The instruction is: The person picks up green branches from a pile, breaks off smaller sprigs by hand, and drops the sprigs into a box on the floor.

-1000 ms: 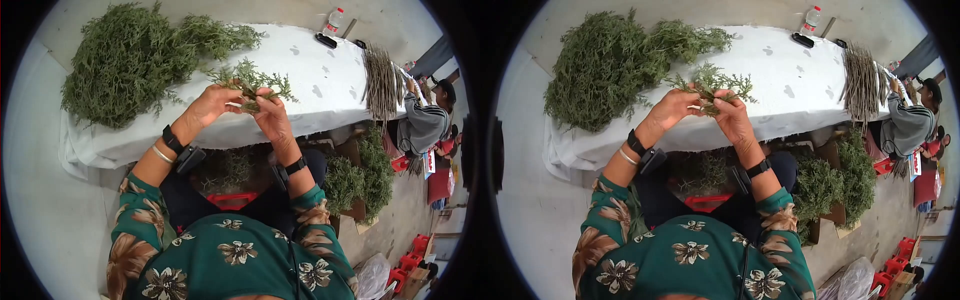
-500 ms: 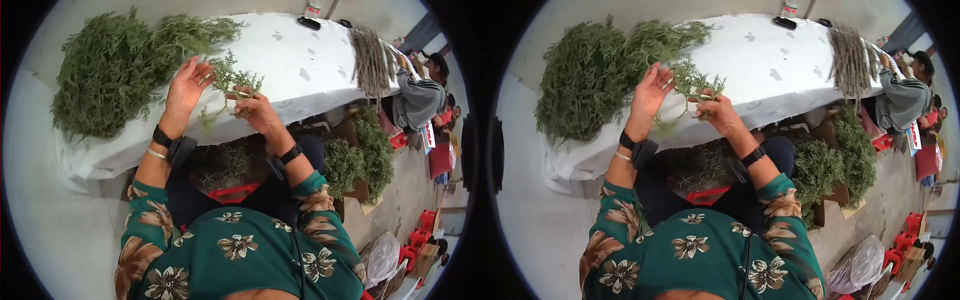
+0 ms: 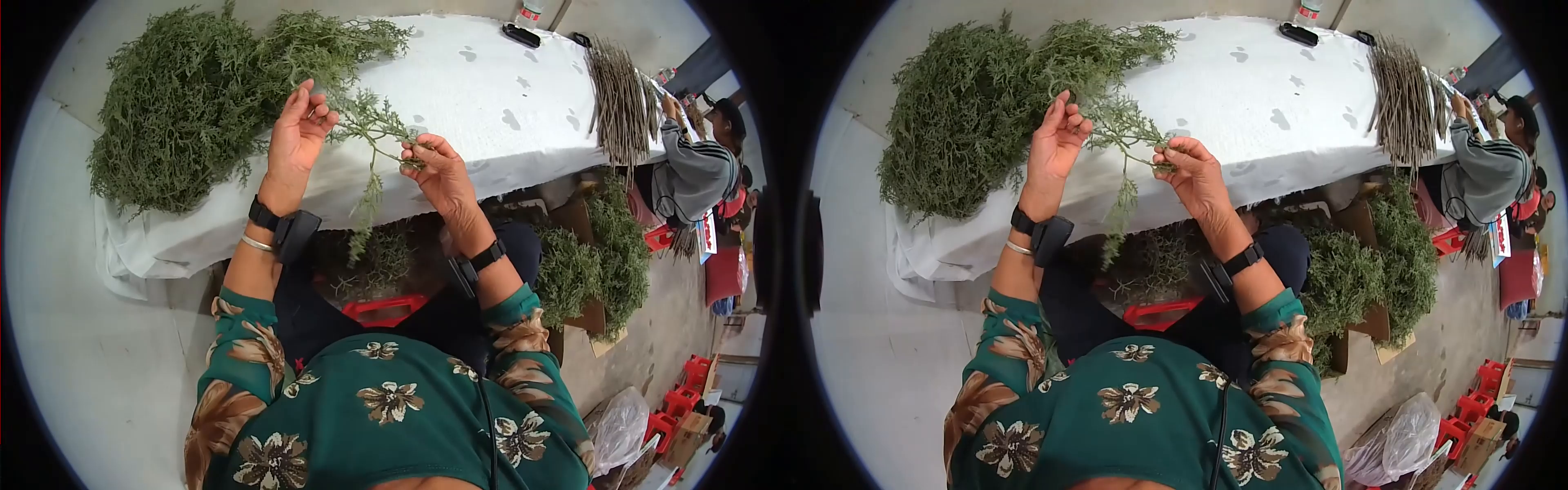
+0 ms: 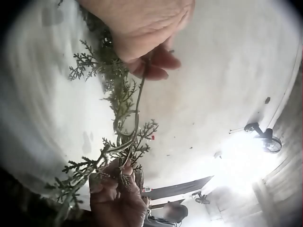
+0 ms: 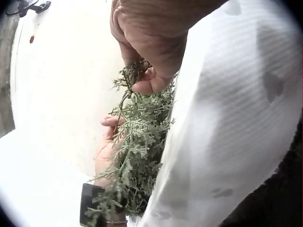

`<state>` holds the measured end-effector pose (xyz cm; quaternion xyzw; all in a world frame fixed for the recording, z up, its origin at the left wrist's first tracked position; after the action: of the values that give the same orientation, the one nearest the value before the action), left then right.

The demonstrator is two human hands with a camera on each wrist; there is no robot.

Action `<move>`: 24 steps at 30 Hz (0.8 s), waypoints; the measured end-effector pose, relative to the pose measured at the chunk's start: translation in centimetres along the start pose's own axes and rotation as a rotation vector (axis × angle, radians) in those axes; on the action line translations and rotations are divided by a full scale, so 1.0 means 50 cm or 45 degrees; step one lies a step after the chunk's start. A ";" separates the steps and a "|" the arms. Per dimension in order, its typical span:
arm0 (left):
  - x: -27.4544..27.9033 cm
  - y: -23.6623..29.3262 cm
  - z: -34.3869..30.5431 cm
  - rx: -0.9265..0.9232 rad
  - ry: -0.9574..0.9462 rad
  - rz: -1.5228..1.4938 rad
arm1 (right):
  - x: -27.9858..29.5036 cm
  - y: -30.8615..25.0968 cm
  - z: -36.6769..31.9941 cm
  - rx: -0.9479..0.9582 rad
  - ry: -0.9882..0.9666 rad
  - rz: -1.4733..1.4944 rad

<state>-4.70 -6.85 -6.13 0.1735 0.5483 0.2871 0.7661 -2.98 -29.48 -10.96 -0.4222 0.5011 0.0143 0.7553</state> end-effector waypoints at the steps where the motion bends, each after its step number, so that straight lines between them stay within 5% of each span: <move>1: 0.001 0.000 -0.004 -0.007 0.026 -0.004 | -0.001 0.001 0.000 -0.001 -0.007 -0.006; 7: -0.040 0.006 0.028 -0.132 -0.028 0.114 | -0.006 -0.010 0.039 0.032 0.121 -0.078; 9: -0.040 -0.040 -0.019 0.079 0.337 0.407 | -0.002 0.012 0.015 0.036 0.128 -0.046; 13: -0.052 -0.073 -0.048 0.231 0.297 0.629 | 0.007 0.023 0.031 0.061 0.100 -0.119; 17: -0.003 -0.079 -0.066 0.136 0.357 0.243 | 0.009 0.029 0.019 0.072 0.104 -0.158; 24: -0.044 -0.099 -0.085 0.234 0.457 0.429 | -0.028 0.027 0.028 0.141 -0.054 -0.207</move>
<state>-7.95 -12.28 -8.84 0.2777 0.6625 0.3858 0.5789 -3.26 -27.14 -10.54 -0.4185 0.4493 -0.0658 0.7865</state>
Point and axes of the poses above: each hand's wrist, its own z-axis towards the middle knuckle, its own x-axis out of the back of the hand, y = z × x, the point moved 6 cm from there along z, towards the middle knuckle, and after that the axes turned 10 degrees about -y, right-handed, at the moved point
